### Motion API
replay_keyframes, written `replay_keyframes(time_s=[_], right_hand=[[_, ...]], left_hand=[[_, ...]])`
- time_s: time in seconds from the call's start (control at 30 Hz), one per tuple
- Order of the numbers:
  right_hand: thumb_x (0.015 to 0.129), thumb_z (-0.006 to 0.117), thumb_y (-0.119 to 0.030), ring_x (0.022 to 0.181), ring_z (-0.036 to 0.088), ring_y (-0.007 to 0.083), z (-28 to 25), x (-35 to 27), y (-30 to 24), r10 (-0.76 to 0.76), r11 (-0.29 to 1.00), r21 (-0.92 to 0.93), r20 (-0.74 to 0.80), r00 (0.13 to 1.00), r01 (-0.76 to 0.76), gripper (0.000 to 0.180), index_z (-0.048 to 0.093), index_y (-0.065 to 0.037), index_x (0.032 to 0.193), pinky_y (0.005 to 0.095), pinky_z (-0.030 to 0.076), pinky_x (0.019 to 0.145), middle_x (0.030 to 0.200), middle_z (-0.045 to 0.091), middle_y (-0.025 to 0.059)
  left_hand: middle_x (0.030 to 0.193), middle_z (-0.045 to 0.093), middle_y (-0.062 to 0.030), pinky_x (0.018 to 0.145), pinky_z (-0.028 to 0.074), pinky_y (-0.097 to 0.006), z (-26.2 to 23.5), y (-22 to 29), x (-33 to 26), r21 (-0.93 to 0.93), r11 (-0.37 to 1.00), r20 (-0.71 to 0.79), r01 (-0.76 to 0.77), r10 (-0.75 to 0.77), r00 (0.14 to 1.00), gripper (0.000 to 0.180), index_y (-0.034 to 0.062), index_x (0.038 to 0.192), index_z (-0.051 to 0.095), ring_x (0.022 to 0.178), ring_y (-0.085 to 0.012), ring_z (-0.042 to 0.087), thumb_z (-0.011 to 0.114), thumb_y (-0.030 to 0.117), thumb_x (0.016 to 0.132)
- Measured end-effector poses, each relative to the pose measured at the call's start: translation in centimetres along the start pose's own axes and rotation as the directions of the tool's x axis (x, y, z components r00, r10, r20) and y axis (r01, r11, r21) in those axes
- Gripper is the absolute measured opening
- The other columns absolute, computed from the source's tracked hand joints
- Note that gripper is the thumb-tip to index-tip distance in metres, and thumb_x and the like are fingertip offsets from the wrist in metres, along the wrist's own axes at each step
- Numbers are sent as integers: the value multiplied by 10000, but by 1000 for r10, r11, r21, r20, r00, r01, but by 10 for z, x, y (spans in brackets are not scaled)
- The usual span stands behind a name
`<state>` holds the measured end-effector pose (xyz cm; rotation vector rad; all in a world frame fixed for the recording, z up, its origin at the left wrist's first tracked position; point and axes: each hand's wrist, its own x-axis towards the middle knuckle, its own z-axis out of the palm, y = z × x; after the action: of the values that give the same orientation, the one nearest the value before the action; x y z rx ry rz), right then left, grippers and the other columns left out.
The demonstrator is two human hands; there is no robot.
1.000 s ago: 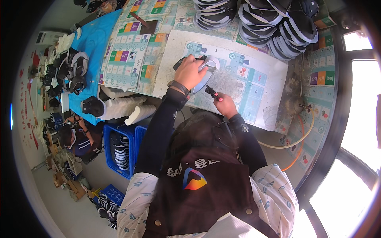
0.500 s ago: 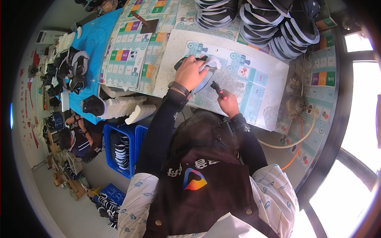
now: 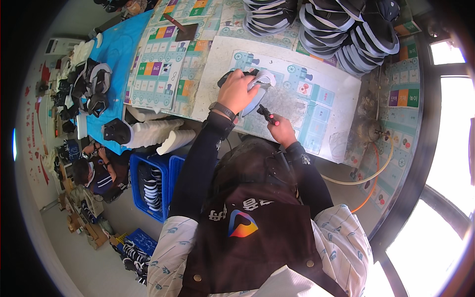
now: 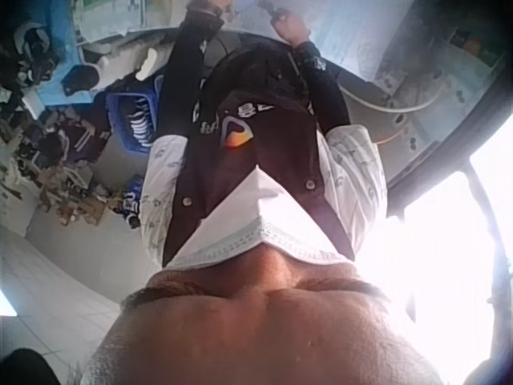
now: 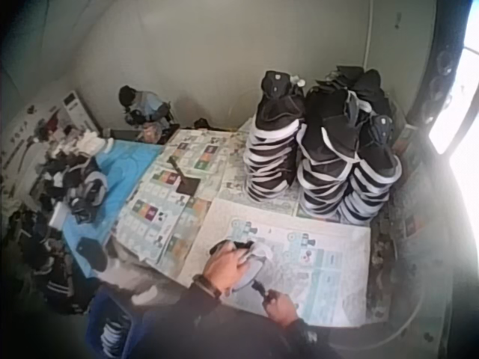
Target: Assembling and finishing shoe uppers by applying adhesives or heat treatment using a handheld tool in a factory setting.
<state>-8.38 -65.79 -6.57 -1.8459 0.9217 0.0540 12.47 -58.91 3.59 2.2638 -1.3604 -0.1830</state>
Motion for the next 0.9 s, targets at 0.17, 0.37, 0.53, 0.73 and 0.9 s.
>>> replay_keyframes(time_s=[0.17, 0.37, 0.53, 0.73, 0.9], right_hand=[[858, 608, -183, 960, 656, 521, 0, 0, -2, -20, 1000, 8, 21, 1000, 20, 272, 708, -17, 1049, 558, 523, 870, 954, 702, 304], [855, 614, -177, 959, 657, 518, 5, 3, 4, -44, 999, 29, 29, 999, 43, 275, 711, -19, 1059, 552, 523, 864, 954, 703, 304], [862, 619, -171, 921, 657, 521, 7, 4, 4, -53, 998, 17, -53, 997, 54, 239, 702, -27, 1032, 571, 518, 832, 905, 696, 299], [873, 616, -157, 867, 647, 526, 5, 4, 2, -103, 994, 18, -179, 979, 107, 175, 655, -15, 966, 599, 499, 776, 839, 668, 306], [867, 613, -156, 867, 648, 531, 7, 5, 5, -102, 995, -28, -172, 980, 98, 181, 671, -15, 965, 597, 506, 785, 847, 671, 313]], left_hand=[[948, 630, -154, 832, 524, -451, -1, -2, -2, -2, 1000, -9, -4, 4, 1000, 314, 62, 1131, 779, 919, -361, 638, 772, 287, 914], [955, 636, -158, 837, 525, -452, -2, -3, -4, -2, 1000, -11, -4, 4, 1000, 322, 57, 1137, 777, 929, -365, 640, 767, 294, 919], [959, 641, -158, 842, 525, -447, -4, -7, -9, -12, 1000, -20, -7, 7, 1000, 333, 44, 1146, 773, 933, -364, 641, 762, 294, 926], [956, 642, -153, 841, 525, -444, -5, -10, -13, -19, 1000, -24, 9, -10, 1000, 331, 42, 1149, 773, 933, -361, 641, 765, 287, 925], [952, 641, -153, 838, 524, -448, -4, -7, -13, -18, 1000, -35, 7, -7, 999, 320, 54, 1147, 776, 927, -363, 639, 768, 281, 922]])
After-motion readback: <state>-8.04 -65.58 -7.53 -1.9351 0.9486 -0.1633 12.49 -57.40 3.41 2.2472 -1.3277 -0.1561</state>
